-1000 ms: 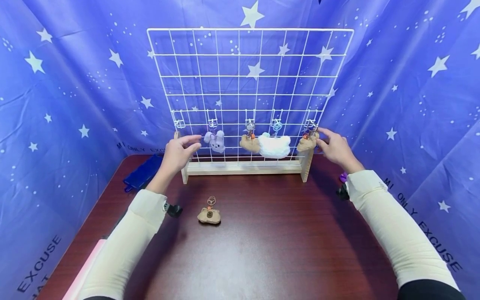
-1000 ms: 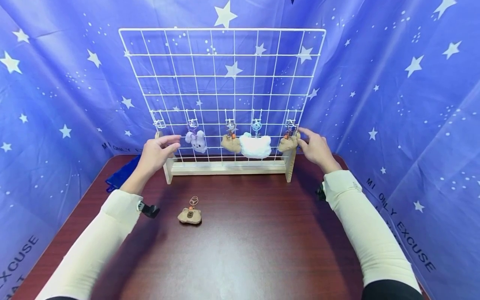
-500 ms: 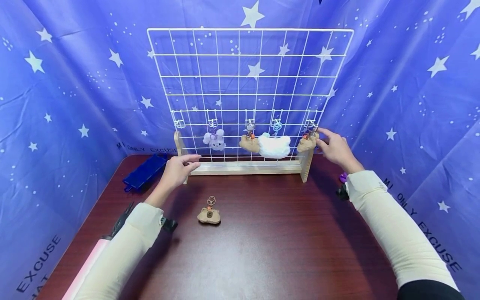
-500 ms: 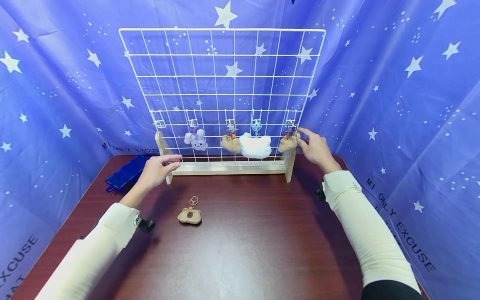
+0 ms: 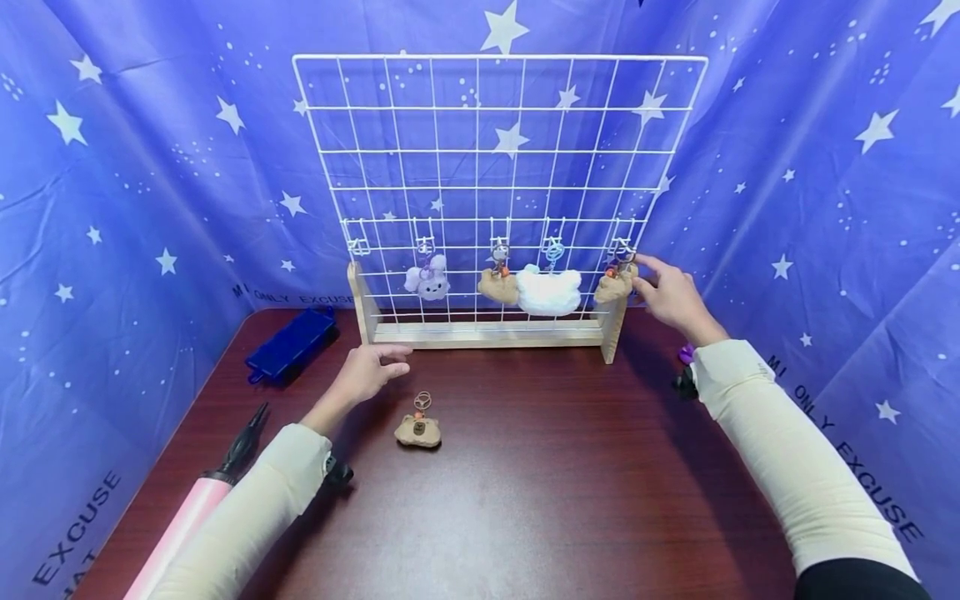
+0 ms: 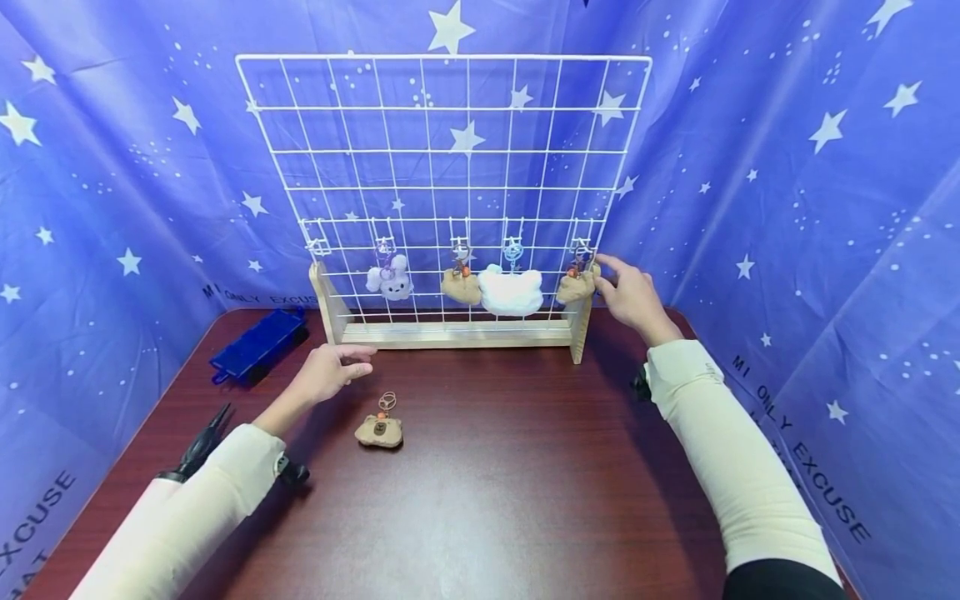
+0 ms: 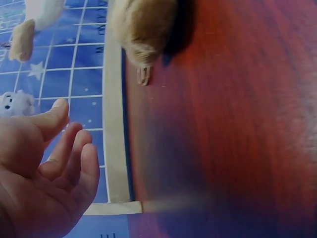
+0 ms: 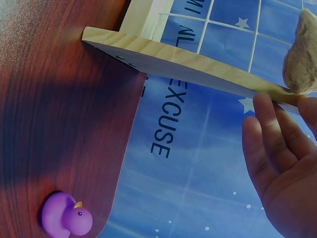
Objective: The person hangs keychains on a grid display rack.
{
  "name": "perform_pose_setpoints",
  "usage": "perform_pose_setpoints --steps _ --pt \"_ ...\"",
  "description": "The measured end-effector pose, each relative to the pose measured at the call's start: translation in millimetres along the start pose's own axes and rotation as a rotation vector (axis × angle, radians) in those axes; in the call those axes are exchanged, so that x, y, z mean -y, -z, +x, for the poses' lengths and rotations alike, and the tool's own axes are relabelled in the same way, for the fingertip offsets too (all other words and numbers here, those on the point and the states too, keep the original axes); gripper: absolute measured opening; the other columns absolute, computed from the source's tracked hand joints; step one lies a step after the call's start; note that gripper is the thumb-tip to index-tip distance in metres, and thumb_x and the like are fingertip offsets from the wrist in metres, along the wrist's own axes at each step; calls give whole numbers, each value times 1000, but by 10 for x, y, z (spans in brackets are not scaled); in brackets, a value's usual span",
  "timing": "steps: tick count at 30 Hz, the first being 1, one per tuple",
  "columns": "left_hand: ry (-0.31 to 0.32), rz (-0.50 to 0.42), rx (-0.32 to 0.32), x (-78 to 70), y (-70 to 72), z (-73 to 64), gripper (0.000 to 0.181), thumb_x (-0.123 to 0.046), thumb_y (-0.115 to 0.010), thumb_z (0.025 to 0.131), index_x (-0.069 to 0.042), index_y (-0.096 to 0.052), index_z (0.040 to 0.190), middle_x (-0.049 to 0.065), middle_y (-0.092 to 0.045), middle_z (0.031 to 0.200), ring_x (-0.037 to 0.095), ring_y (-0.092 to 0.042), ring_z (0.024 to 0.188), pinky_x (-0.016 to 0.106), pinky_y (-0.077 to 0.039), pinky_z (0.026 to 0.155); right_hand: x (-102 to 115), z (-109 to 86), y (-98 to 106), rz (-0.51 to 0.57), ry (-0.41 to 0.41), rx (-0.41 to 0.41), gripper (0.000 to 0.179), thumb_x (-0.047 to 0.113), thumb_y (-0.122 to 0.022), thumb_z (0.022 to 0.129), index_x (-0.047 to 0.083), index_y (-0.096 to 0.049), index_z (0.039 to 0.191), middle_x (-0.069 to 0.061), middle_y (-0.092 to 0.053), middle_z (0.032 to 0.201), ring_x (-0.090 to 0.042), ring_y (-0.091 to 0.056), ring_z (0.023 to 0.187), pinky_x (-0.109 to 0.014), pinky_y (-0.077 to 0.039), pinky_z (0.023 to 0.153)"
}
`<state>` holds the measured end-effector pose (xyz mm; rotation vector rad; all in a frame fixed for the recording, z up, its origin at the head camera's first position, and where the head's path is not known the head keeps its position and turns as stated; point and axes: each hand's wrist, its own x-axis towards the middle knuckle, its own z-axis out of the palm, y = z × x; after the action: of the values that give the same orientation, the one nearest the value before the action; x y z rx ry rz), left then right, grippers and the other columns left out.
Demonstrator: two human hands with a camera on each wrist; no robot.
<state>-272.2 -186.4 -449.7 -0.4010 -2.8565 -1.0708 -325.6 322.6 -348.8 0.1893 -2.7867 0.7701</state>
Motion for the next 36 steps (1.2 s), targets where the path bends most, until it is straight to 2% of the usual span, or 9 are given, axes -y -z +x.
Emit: perform_pose_setpoints --steps 4,6,10,14,19,22,29,36 --pt "-7 -8 54 18 -57 -32 34 -16 -77 90 -9 -74 123 10 -79 107 30 -72 108 47 -54 92 1 7 3 -8 8 -5 49 19 -58 103 9 -49 150 -27 -75 99 -12 -66 53 -28 -50 53" --pt "-16 1 92 30 -84 -47 34 -15 -77 89 -8 -74 123 10 -79 105 29 -73 106 47 -54 93 6 8 5 -4 5 -2 49 20 -58 103 9 -49 150 -27 -75 99 -10 -64 52 -28 -50 52" --pt "-57 40 178 66 -145 -67 33 -13 -77 89 -6 -75 120 9 -80 102 27 -73 105 47 -54 97 12 11 7 -1 0 3 49 20 -57 104 10 -48 151 -27 -75 98 -12 -65 53 -29 -50 52" --pt "-95 81 228 81 -195 -80 32 -12 -77 88 -4 -75 119 8 -80 99 25 -74 104 46 -54 98 17 7 3 6 -9 10 50 20 -56 104 9 -47 152 -29 -74 102 -21 -69 57 -29 -51 52" --pt "-127 112 241 68 -248 -101 33 -14 -80 86 -4 -76 117 4 -80 94 25 -72 102 45 -54 96 17 -7 -3 17 -8 9 50 19 -57 104 9 -47 152 -30 -74 104 -33 -73 63 -29 -52 52" --pt "-157 146 238 54 -277 -99 33 -17 -82 84 -5 -77 115 1 -79 90 24 -71 100 43 -55 94 11 -10 -1 16 -8 4 50 19 -56 104 9 -47 152 -29 -74 102 -34 -73 64 -28 -52 52" --pt "-180 192 238 29 -311 -93 26 -15 -82 84 -11 -80 110 -3 -76 85 15 -68 89 34 -55 83 -8 -8 -6 3 3 3 49 20 -57 104 9 -48 151 -27 -75 98 -15 -68 54 -28 -52 53" --pt "-160 178 243 8 -327 -97 10 -15 -81 85 -15 -81 95 -7 -78 84 11 -68 88 33 -54 82 -6 -3 -7 8 2 3 49 20 -56 104 9 -48 151 -27 -75 99 -21 -70 57 -29 -52 53"
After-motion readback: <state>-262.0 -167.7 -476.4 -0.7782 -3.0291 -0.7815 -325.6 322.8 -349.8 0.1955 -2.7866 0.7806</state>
